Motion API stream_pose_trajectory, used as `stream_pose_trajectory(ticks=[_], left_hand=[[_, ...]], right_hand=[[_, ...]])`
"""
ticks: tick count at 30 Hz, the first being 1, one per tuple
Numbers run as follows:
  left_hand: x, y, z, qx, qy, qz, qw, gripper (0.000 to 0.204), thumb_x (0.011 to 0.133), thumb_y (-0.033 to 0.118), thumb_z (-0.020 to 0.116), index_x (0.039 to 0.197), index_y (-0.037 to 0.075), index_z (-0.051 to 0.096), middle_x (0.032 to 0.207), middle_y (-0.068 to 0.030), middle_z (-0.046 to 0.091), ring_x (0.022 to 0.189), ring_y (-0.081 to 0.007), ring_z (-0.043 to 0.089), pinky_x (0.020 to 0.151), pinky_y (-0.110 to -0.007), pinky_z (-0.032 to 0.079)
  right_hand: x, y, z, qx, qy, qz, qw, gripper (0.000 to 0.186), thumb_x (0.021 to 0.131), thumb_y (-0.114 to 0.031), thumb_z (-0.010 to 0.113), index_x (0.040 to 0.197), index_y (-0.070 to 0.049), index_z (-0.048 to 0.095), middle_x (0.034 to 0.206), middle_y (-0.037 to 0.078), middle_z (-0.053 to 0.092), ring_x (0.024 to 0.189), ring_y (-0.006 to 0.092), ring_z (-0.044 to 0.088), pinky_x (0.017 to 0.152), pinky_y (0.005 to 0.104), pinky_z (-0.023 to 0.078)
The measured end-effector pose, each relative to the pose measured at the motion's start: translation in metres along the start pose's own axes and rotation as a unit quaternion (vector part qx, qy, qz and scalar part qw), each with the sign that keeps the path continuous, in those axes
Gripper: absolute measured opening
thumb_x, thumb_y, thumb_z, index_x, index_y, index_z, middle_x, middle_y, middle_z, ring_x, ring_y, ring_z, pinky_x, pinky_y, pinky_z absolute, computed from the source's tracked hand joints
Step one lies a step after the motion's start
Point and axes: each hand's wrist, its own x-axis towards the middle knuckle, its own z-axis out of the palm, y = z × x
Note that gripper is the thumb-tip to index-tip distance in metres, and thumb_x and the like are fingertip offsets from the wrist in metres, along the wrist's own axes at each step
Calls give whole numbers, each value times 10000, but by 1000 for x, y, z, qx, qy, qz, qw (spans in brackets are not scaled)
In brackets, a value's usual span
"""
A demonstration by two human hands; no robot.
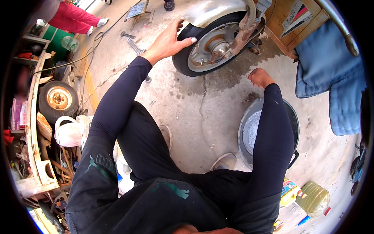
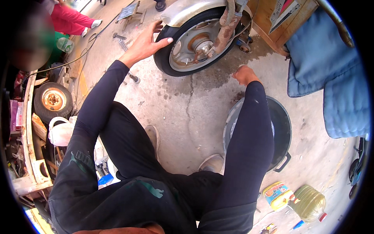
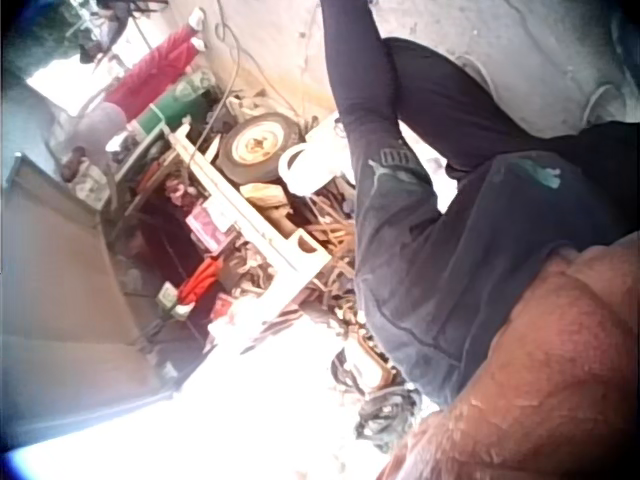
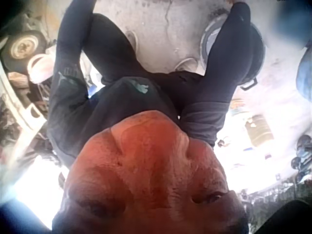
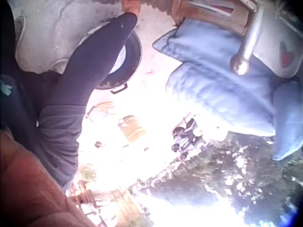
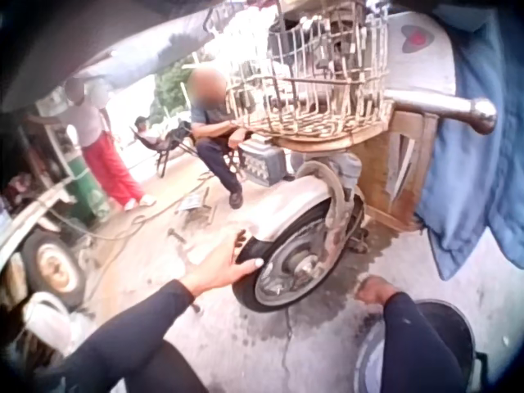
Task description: The person cleans a motorcycle tire with a sponge and soapy water, then uses a pressure gauge to check and inflate the tire. They wipe the tire with a red cloth and continue adjusting components on the wheel.
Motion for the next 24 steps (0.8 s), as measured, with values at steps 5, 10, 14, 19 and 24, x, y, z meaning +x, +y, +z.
stream_pose_trajectory(ticks=[5, 10, 14, 19, 24], left_hand=[[6, 3, 9, 8, 28, 32, 999, 839, 823, 486, 715, 1371, -56, 385, 1323, -292, 511, 1245, -373, 521, 1018, -421, 439], [5, 16, 15, 38, 24, 44, 998, 756, 817, 455, 723, 1305, -41, 425, 1248, -284, 558, 1166, -389, 566, 961, -431, 459], [-7, 3, 18, 24, 9, 27, 999, 767, 777, 354, 772, 1297, -51, 377, 1167, -258, 603, 1072, -384, 615, 928, -422, 477], [-27, -30, 11, -10, -171, -77, 982, 926, 715, 296, 846, 1367, -70, 299, 1231, -256, 574, 1149, -336, 588, 974, -379, 465], [-30, -36, 7, -80, -173, -137, 972, 993, 753, 397, 819, 1438, -61, 264, 1317, -270, 519, 1235, -314, 534, 1027, -372, 434]], right_hand=[[1, 4, -2, -30, -6, -38, 999, 303, 878, -266, 611, 755, 10, 627, 616, 82, 620, 481, 197, 602, 416, 344, 456], [-4, -1, -3, -9, 18, -31, 999, 332, 890, -291, 602, 758, 14, 616, 609, 96, 619, 466, 206, 591, 414, 346, 451], [-5, -2, -5, -37, 20, -47, 998, 354, 895, -307, 593, 760, 20, 617, 617, 113, 635, 461, 210, 583, 429, 350, 458], [-8, -5, -3, -2, 25, 8, 1000, 359, 902, -315, 592, 772, 17, 627, 634, 117, 648, 474, 217, 582, 463, 365, 477], [-19, -28, -16, 5, 30, 32, 999, 428, 855, -361, 644, 848, 65, 680, 716, 160, 682, 802, 299, 690, 780, 411, 518]])
